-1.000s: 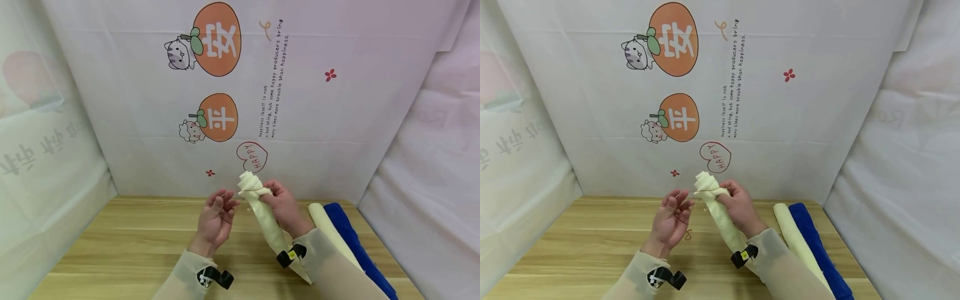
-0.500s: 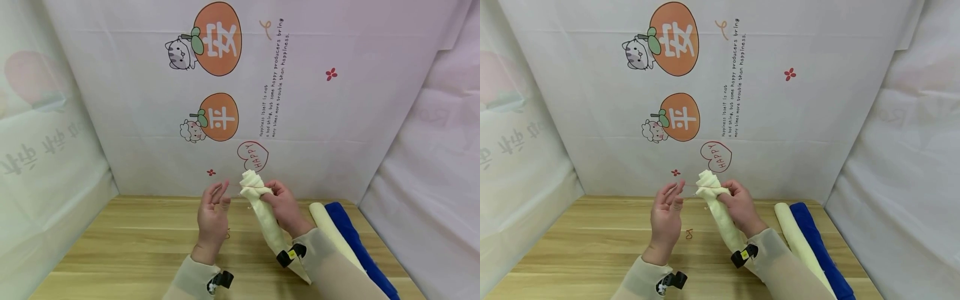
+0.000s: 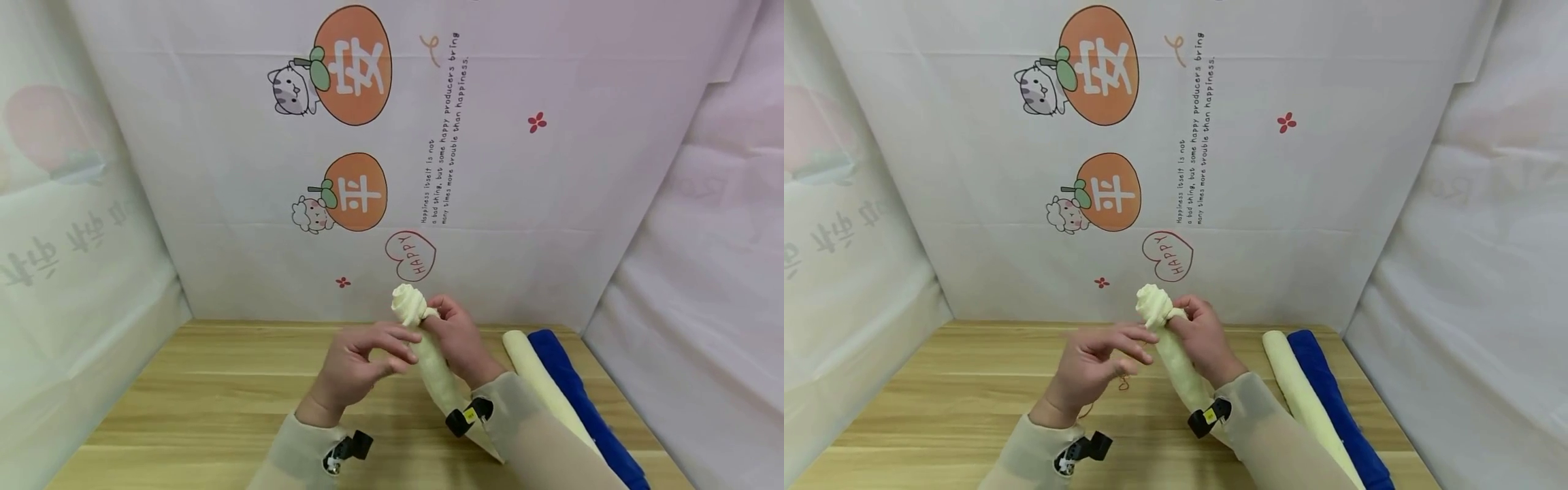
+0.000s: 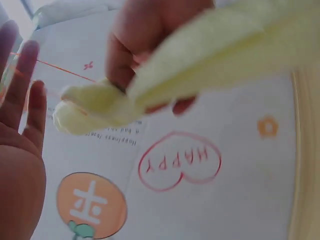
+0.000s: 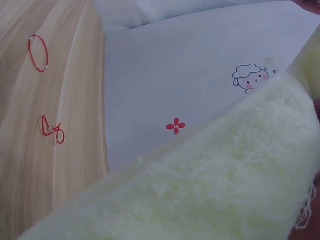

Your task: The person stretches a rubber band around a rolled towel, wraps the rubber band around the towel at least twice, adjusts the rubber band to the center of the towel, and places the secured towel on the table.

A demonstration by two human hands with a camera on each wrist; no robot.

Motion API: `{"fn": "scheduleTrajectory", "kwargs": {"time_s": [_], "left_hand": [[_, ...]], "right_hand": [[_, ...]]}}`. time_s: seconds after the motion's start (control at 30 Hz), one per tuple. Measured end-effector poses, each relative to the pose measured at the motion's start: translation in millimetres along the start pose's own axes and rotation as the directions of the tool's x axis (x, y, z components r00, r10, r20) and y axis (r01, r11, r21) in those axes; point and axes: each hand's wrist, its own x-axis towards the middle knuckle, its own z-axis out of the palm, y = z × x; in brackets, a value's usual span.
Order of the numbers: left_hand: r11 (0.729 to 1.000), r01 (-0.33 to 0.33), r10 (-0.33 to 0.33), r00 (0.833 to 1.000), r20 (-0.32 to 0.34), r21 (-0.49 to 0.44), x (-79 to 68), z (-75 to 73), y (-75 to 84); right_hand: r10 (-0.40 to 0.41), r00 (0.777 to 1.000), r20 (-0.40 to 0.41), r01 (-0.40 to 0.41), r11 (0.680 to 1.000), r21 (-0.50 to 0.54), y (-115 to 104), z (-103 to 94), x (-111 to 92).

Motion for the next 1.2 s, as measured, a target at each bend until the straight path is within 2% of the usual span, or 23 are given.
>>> {"fn": "scheduleTrajectory", "kwargs": {"time_s": [0.1,0.17,0.23,0.3,0.37,0.43,0.5,0.53,0.57,0.6,0.63,0.67,0.73,0.77,0.8,0.83,0.87,0.9,0.97,1.03,1.07,1.13,1.2], "left_hand": [[0.973,-0.014,-0.020,0.989,0.147,0.229,-3.0,-3.9,1.9],[0.945,-0.036,-0.028,0.981,0.191,0.324,-5.6,-5.3,0.6],[0.930,0.011,-0.082,0.980,0.180,0.368,-9.8,-5.5,-2.1],[0.919,0.138,-0.194,0.974,0.119,0.369,-15.6,-4.2,-5.4],[0.903,0.325,-0.344,0.939,0.020,0.280,-23.0,-1.6,-10.4],[0.873,0.476,-0.472,0.879,-0.061,0.102,-30.3,1.7,-16.3],[0.844,0.515,-0.532,0.840,-0.107,-0.148,-37.0,5.4,-23.0],[0.827,0.485,-0.533,0.837,-0.123,-0.284,-39.8,7.2,-26.7],[0.809,0.424,-0.512,0.848,-0.135,-0.408,-42.0,8.6,-29.4],[0.775,0.344,-0.482,0.864,-0.143,-0.530,-43.7,10.1,-31.9],[0.724,0.250,-0.442,0.883,-0.155,-0.643,-44.5,11.3,-34.0],[0.648,0.147,-0.399,0.902,-0.168,-0.747,-45.5,12.6,-36.1],[0.453,-0.041,-0.347,0.912,-0.219,-0.890,-45.0,14.8,-38.2],[0.362,-0.117,-0.342,0.906,-0.248,-0.925,-43.8,15.8,-38.5],[0.280,-0.184,-0.357,0.891,-0.280,-0.942,-42.1,16.7,-38.6],[0.217,-0.245,-0.385,0.868,-0.314,-0.945,-40.3,17.4,-38.7],[0.178,-0.298,-0.422,0.838,-0.347,-0.938,-38.3,17.9,-38.4],[0.158,-0.341,-0.467,0.801,-0.375,-0.927,-35.7,18.1,-37.9],[0.168,-0.380,-0.550,0.730,-0.407,-0.910,-30.9,17.2,-37.8],[0.227,-0.360,-0.615,0.668,-0.420,-0.905,-26.6,15.3,-38.4],[0.266,-0.329,-0.639,0.644,-0.421,-0.906,-25.0,14.3,-39.0],[0.362,-0.219,-0.671,0.613,-0.417,-0.906,-22.4,12.0,-40.8],[0.465,-0.065,-0.691,0.596,-0.408,-0.883,-19.8,9.9,-42.2]], "right_hand": [[0.010,0.999,-0.035,-0.009,1.000,0.024,-3,0.6,2],[0.019,0.998,-0.056,-0.016,0.998,0.057,-6,1.2,3],[0.030,0.997,-0.072,-0.023,0.994,0.103,-9,1.5,3],[0.043,0.996,-0.081,-0.030,0.988,0.150,-12,2.1,3],[0.054,0.995,-0.088,-0.035,0.979,0.202,-15,2.7,3],[0.062,0.994,-0.092,-0.037,0.967,0.251,-16,3.6,2],[0.068,0.994,-0.091,-0.038,0.956,0.292,-17,4.5,2],[0.069,0.993,-0.091,-0.038,0.950,0.309,-18,4.8,2],[0.068,0.994,-0.089,-0.036,0.946,0.324,-18,5.0,2],[0.069,0.994,-0.090,-0.035,0.940,0.338,-18,5.2,2],[0.069,0.993,-0.091,-0.033,0.938,0.345,-18,5.3,2],[0.067,0.993,-0.094,-0.030,0.935,0.354,-18,5.3,2],[0.062,0.993,-0.102,-0.021,0.930,0.368,-17,5.3,3],[0.057,0.993,-0.104,-0.014,0.928,0.373,-17,5.5,3],[0.052,0.993,-0.105,-0.009,0.926,0.377,-16,5.7,2],[0.046,0.994,-0.103,-0.004,0.927,0.376,-15,6.2,2],[0.040,0.994,-0.099,0.000,0.927,0.375,-14,6.6,2],[0.031,0.995,-0.095,0.006,0.928,0.373,-13,7.2,2],[0.012,0.996,-0.089,0.020,0.933,0.359,-10,8.4,1],[-0.009,0.996,-0.088,0.038,0.939,0.340,-8,9.3,2],[-0.020,0.996,-0.090,0.049,0.943,0.330,-7,9.4,2],[-0.048,0.995,-0.089,0.073,0.951,0.299,-6,9.0,2],[-0.078,0.993,-0.083,0.097,0.962,0.256,-6,7.5,3]]}}
